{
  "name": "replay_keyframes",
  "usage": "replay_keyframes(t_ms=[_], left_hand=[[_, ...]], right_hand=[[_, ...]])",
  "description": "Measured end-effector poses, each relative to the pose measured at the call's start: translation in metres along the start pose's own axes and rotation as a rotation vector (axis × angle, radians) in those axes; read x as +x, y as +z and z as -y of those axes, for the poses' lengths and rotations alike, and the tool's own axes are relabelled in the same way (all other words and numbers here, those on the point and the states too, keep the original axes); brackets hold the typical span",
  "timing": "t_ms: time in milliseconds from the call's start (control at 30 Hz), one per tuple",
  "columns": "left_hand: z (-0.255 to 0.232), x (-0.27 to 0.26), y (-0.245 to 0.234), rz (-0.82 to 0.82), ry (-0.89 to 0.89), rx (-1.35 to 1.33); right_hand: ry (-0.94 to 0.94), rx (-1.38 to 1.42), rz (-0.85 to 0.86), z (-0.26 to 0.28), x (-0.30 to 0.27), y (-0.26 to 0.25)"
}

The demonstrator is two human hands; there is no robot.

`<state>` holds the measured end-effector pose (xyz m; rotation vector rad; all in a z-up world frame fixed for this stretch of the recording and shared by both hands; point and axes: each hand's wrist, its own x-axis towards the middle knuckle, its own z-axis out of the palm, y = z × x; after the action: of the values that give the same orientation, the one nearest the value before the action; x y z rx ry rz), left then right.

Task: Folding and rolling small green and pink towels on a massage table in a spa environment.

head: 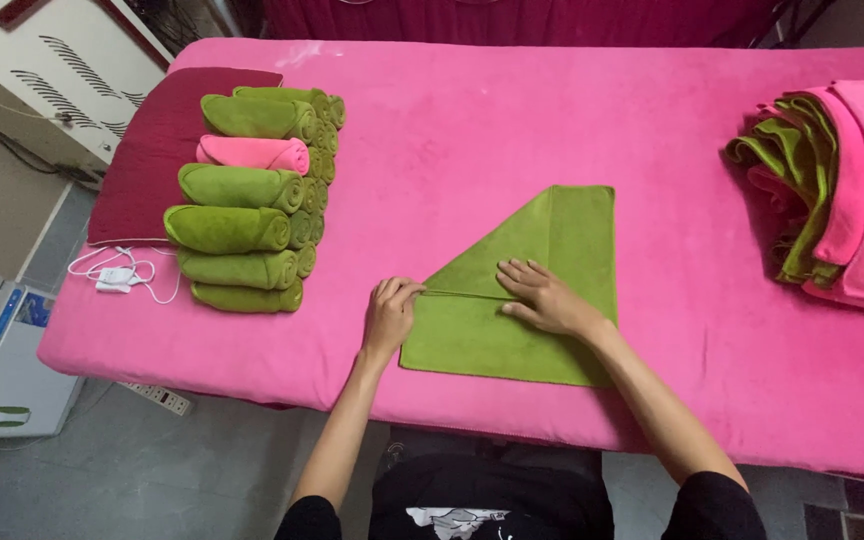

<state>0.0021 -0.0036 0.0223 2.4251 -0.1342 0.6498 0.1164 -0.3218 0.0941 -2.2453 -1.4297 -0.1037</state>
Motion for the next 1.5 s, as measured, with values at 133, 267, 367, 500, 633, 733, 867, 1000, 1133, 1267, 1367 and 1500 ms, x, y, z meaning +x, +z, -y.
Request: replay_keyframes(t_ms=[133,267,367,500,633,733,867,1000,1133,1267,1367,1500], left_hand=[[0.001,0.0,0.006,-0.017,-0.011,0.021],[-0.011,0.001,-0.002,-0.022,-0.002,0.009],[-0.012,0.001,-0.004,-0.026,0.02,0.02],[-0.009,0.0,-0.004,-0.03,0.01,0.019],[-0.011,0.0,-0.001,-0.036,-0.003,0.039],[-0.008,0.0,0.002,-0.037,-0.008,0.037],[-0.019,0.018,0.005,0.0,-0.055,0.06],[-0.028,0.064,0.068,-0.135,0.053,0.259],[-0.074,0.108,0.112,-0.017,0.146,0.28],[-0.107,0.108,0.101,0.343,0.015,0.254],[-0.104,0.106,0.097,0.406,-0.006,0.264],[-0.084,0.093,0.099,0.358,0.049,0.275]], right_hand=[[0.138,0.009,0.182,-0.007,0.022,-0.003],[0.024,0.037,0.115,0.01,0.06,0.008],[-0.098,-0.032,0.104,0.007,0.074,0.019],[0.143,-0.045,0.2,-0.032,0.075,0.0],[0.385,-0.2,0.032,-0.121,0.053,0.0],[0.426,-0.175,-0.012,-0.147,0.045,0.003],[0.425,-0.291,-0.128,-0.128,0.047,0.005],[0.43,-0.313,-0.223,-0.129,0.043,0.008],[0.48,-0.324,-0.295,-0.135,0.041,0.011],[0.508,-0.322,-0.306,-0.135,0.04,0.012],[0.511,-0.322,-0.304,-0.138,0.041,0.017],[0.536,-0.308,-0.266,-0.139,0.041,0.014]])
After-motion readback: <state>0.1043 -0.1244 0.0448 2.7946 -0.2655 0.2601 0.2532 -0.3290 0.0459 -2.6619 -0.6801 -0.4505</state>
